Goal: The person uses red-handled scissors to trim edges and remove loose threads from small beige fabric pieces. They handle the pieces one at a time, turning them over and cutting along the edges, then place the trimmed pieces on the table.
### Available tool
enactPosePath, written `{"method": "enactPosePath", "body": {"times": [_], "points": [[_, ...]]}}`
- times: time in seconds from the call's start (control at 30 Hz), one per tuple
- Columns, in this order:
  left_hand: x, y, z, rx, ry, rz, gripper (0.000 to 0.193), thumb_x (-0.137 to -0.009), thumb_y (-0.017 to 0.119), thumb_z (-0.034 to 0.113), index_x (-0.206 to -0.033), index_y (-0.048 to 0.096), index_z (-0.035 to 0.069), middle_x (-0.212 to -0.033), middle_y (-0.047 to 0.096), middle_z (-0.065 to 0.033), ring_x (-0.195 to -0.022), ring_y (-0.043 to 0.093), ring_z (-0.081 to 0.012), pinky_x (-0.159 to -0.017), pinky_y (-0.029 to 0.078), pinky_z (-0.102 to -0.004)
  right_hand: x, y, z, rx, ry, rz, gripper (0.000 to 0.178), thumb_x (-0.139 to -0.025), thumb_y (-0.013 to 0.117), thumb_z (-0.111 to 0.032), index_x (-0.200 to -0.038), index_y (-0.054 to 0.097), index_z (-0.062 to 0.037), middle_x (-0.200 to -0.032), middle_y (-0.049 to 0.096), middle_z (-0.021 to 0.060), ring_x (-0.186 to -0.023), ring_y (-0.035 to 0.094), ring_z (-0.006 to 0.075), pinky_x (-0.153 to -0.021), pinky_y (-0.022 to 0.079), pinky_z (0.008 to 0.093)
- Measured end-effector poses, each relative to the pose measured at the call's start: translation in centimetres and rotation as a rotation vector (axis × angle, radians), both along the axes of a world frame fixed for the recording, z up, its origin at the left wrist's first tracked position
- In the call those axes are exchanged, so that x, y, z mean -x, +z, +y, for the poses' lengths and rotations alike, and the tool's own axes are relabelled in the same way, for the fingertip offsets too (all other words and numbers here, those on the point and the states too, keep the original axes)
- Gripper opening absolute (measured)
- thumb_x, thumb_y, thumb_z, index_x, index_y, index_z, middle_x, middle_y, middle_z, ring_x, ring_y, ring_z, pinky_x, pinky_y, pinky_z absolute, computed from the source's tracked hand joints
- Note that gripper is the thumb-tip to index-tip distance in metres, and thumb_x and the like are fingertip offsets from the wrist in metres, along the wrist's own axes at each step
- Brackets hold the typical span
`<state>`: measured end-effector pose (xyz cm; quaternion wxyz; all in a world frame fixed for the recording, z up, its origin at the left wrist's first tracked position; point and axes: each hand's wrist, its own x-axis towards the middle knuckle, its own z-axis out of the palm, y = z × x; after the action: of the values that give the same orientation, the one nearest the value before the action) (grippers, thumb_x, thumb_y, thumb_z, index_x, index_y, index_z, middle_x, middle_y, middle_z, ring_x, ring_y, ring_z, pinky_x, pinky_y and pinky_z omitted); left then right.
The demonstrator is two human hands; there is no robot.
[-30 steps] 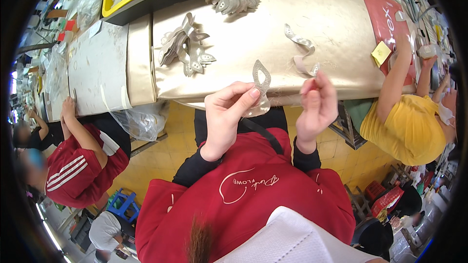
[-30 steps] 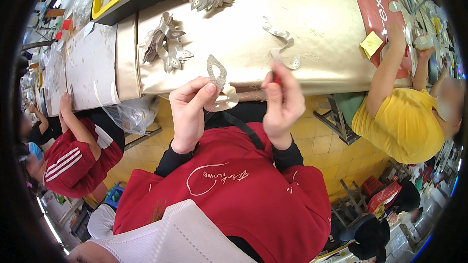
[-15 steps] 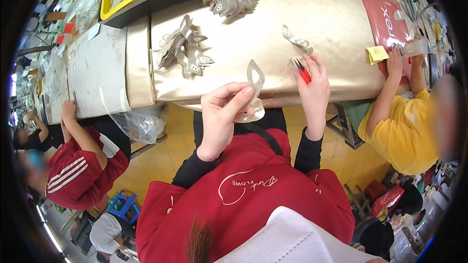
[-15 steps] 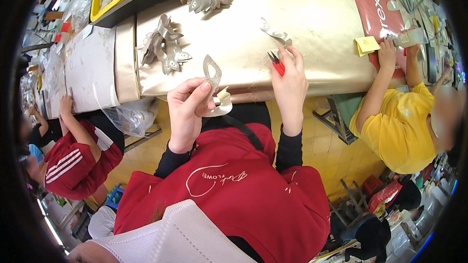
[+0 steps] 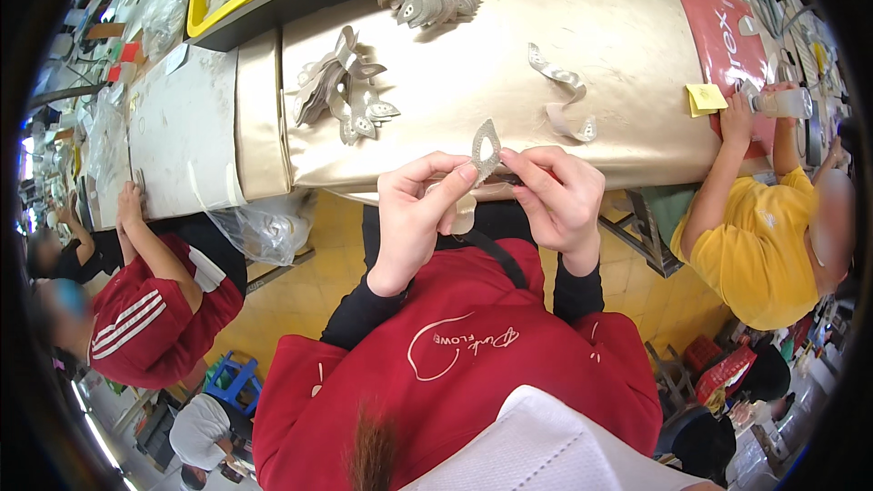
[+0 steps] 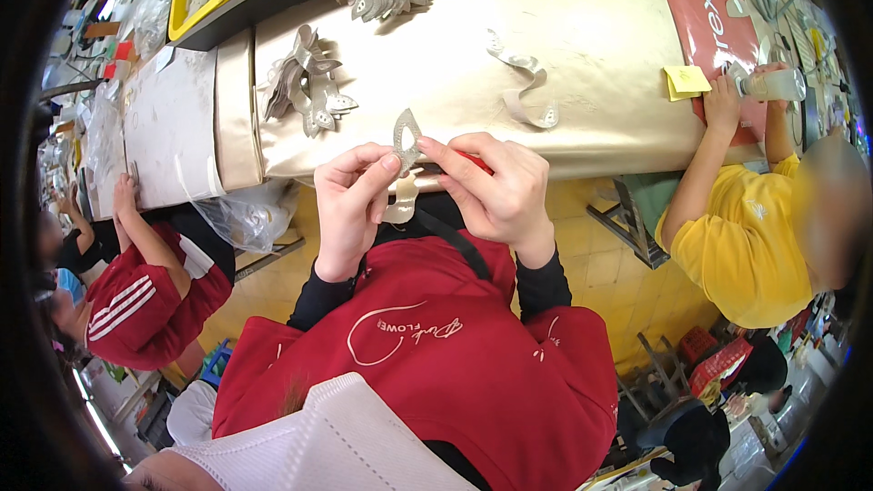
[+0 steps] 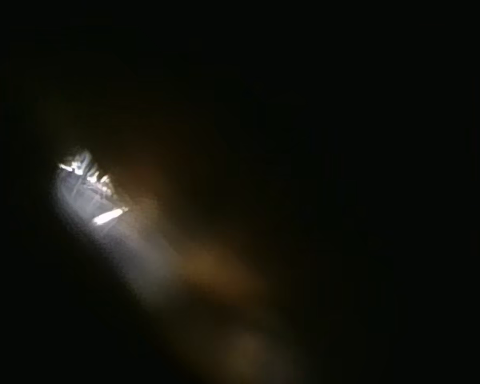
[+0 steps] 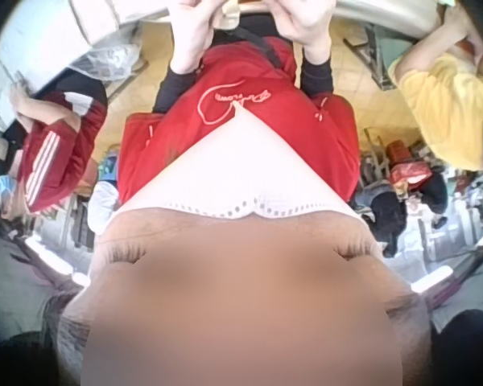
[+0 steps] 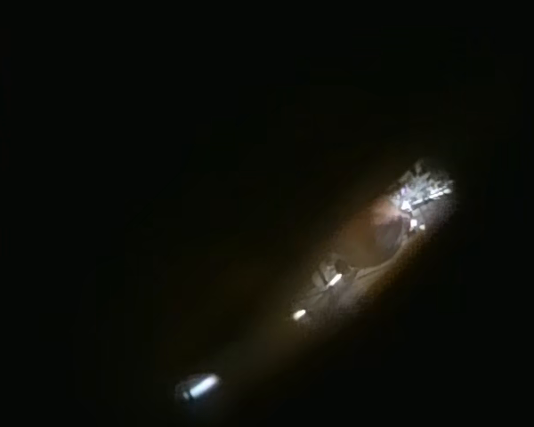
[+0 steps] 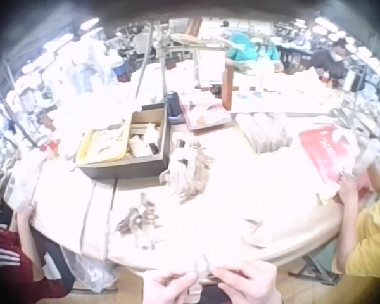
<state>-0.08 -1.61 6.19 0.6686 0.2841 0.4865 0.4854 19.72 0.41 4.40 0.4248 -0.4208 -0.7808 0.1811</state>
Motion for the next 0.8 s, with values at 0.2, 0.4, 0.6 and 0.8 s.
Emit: {"method": "enactPosePath", "body": {"times": [0.2, 0.4, 0.6, 0.8], "points": [[0.89, 0.10, -0.25, 0.021, -0.020, -0.041, 0.011, -0.092, 0.070, 0.006, -0.099, 0.073, -0.002, -0.072, 0.066, 0.0008, -0.049, 0.038, 0.0028, -0.043, 0.023, -0.0179, 0.30, 0.11, 0.61, -0.137, 0.038, -0.103, 0.048, -0.066, 0.073, -0.009, -0.112, 0.078, -0.0195, -0.081, 0.064, 0.0020, -0.059, 0.059, 0.0169, -0.051, 0.045, 0.0301], [0.97, -0.13, -0.10, 0.028, -0.046, -0.106, 0.011, -0.091, 0.071, 0.005, -0.099, 0.073, -0.002, -0.075, 0.067, 0.0010, -0.050, 0.038, 0.0032, -0.044, 0.022, -0.0175, 0.09, 0.07, 0.33, -0.211, 0.034, -0.102, 0.045, -0.063, 0.071, -0.008, -0.106, 0.080, -0.0174, -0.077, 0.065, 0.0022, -0.059, 0.060, 0.0162, -0.050, 0.045, 0.0286], [0.98, -0.13, -0.05, 0.041, -0.031, -0.099, 0.011, -0.091, 0.071, 0.005, -0.100, 0.073, -0.002, -0.075, 0.067, 0.0003, -0.050, 0.037, 0.0030, -0.044, 0.021, -0.0175, -0.27, -0.21, 0.56, -0.170, -0.014, 0.029, 0.041, -0.066, 0.073, -0.006, -0.106, 0.079, -0.0136, -0.076, 0.066, 0.0033, -0.056, 0.059, 0.0177, -0.049, 0.044, 0.0290], [0.92, -0.16, 0.05, 0.055, -0.044, -0.087, 0.012, -0.092, 0.071, 0.006, -0.100, 0.074, -0.001, -0.076, 0.068, -0.0001, -0.050, 0.037, 0.0029, -0.044, 0.021, -0.0179, -0.15, 0.37, 0.20, -0.079, 0.043, -0.004, 0.043, -0.068, 0.074, -0.006, -0.110, 0.077, -0.0147, -0.077, 0.067, 0.0028, -0.058, 0.060, 0.0174, -0.050, 0.045, 0.0292]]}}
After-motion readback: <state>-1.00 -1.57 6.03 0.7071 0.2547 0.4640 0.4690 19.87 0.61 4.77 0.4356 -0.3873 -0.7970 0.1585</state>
